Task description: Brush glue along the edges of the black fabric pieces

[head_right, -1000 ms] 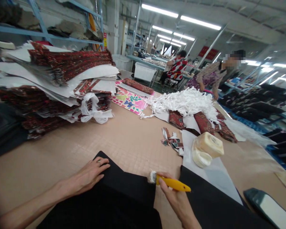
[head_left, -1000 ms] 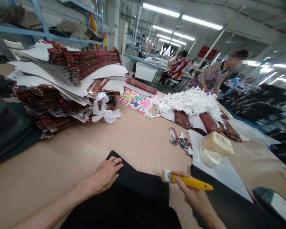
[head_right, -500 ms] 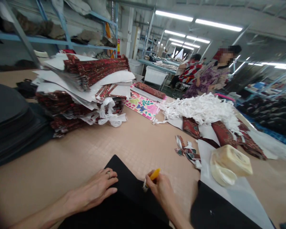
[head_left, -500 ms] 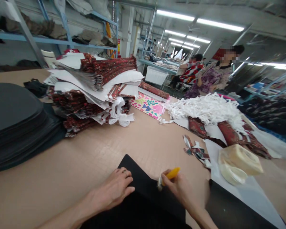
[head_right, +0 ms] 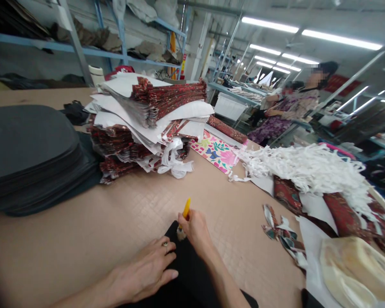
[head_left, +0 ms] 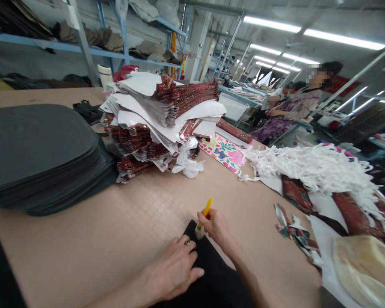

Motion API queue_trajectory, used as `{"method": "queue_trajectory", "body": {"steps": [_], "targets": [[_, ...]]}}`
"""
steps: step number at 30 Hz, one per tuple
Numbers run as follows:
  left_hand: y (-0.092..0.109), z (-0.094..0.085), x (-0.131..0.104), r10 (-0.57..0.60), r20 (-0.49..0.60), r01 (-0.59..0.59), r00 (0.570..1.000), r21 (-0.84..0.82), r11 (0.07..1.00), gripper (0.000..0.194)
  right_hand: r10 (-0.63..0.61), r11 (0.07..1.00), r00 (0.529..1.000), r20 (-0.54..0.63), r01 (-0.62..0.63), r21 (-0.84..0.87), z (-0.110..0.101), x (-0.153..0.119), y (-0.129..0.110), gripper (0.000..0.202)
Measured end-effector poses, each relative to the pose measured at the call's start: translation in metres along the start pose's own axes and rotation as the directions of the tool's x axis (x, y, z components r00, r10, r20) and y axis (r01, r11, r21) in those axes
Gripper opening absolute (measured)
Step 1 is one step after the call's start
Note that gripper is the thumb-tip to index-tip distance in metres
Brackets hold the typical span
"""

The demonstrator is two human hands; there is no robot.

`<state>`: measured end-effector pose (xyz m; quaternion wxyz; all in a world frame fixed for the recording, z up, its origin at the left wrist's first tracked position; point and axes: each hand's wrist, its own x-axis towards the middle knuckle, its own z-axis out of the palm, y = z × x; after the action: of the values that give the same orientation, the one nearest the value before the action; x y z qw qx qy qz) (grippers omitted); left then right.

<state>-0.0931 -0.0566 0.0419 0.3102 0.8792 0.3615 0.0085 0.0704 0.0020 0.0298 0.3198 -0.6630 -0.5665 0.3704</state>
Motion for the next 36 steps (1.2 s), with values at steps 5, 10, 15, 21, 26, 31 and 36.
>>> {"method": "queue_trajectory", "body": {"steps": [5,10,15,21,26,31,36], "targets": [[-0.012,0.007,0.013,0.057,-0.060,-0.058,0.997,-0.010,0.998,0.020,-0.094,0.980,0.995,-0.019,0.095,0.174,0.011,0.029,-0.026,0.041],[-0.034,0.009,0.060,0.037,-0.153,-0.036,0.988,0.009,0.999,0.042,-0.097,0.969,0.979,-0.179,0.134,0.206,-0.056,0.001,-0.021,0.051],[-0.044,0.009,0.080,0.040,-0.139,-0.046,0.990,-0.045,0.998,0.018,-0.087,0.989,0.976,-0.200,0.108,0.097,-0.109,-0.067,0.044,0.034],[-0.039,-0.015,0.065,0.088,-0.130,-0.110,0.988,-0.175,0.978,0.026,-0.078,0.958,0.997,-0.004,0.074,-0.275,-0.110,-0.126,0.109,0.044],[-0.035,-0.033,0.053,0.183,-0.089,-0.202,0.979,-0.294,0.934,0.014,-0.028,0.928,0.997,0.073,0.054,-0.369,-0.121,-0.154,0.120,0.052],[-0.025,-0.041,0.039,0.201,-0.044,-0.200,0.979,-0.430,0.880,0.012,-0.001,0.959,0.998,0.057,0.017,-0.284,-0.139,-0.174,0.117,0.049],[-0.013,-0.044,0.022,0.237,0.064,-0.146,0.969,-0.628,0.764,0.015,-0.084,0.996,0.992,0.092,0.087,-0.024,-0.114,-0.150,0.082,0.030]]}}
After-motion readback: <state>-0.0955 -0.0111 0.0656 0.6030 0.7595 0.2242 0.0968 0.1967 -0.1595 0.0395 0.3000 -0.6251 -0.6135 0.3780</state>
